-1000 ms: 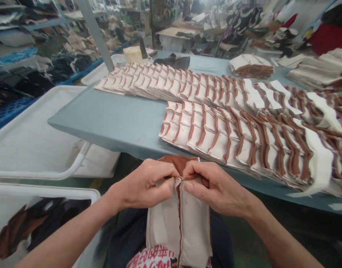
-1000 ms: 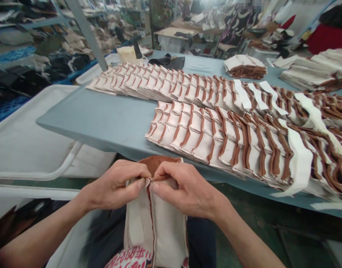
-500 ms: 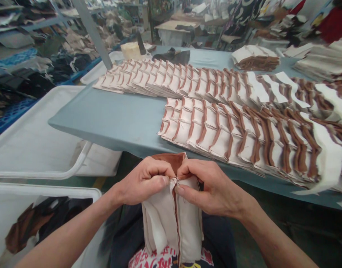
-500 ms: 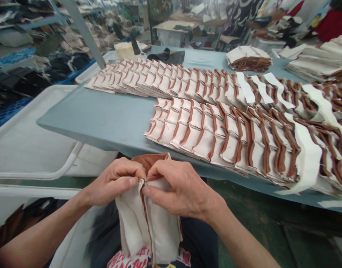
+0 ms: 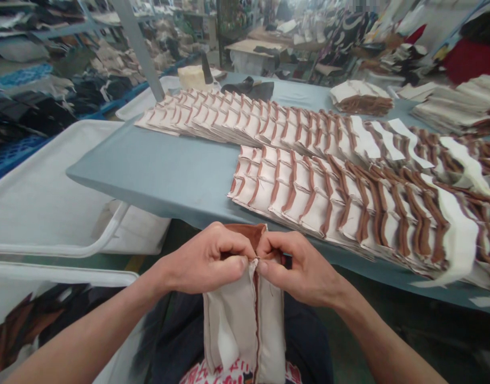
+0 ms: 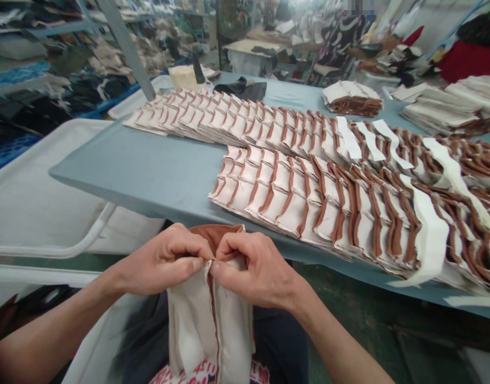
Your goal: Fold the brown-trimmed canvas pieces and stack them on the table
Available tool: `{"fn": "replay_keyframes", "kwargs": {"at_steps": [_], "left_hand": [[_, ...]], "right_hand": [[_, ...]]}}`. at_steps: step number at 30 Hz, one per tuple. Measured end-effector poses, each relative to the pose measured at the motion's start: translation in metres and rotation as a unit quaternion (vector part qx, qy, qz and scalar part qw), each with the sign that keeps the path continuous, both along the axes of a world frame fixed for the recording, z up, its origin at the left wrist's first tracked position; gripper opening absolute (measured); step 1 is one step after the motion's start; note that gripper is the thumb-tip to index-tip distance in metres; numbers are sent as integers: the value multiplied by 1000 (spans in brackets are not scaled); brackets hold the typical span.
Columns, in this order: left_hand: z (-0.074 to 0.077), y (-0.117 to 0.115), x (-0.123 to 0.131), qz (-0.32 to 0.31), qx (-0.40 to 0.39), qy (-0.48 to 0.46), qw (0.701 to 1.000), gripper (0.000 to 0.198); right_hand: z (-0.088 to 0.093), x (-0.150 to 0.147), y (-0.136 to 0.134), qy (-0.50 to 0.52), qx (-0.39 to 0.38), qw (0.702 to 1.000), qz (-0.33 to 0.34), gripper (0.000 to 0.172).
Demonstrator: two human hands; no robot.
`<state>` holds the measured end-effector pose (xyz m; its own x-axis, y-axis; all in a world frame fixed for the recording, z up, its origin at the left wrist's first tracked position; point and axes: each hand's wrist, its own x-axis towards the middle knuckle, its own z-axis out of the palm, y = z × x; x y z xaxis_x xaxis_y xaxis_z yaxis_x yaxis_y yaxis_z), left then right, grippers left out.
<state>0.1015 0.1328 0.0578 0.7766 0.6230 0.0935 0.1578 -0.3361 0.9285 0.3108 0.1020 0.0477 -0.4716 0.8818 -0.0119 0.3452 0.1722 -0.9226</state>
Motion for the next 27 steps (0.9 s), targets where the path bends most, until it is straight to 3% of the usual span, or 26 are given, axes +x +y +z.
{"fn": "replay_keyframes", "kwargs": {"at_steps": [4,11,17,20,27], "left_hand": [[2,2,-3,-2,19,11,1000,18],[4,-2,-9,40,191,42,980,13],[3,-4,-9,45,228,59,971,20],[2,-4,-10,48,197,44,978,19],[0,-1,-10,29,15,3,999,17]], "right_hand": [[2,-3,4,15,-34,999,15,18],[-3,-7,1,54,6,998,1,15],[-8,-8,1,54,4,998,-10,17],[-13,-8,0,75,-21,997,-15,23],[-17,-15,2,105,-108,989,13,38]]}}
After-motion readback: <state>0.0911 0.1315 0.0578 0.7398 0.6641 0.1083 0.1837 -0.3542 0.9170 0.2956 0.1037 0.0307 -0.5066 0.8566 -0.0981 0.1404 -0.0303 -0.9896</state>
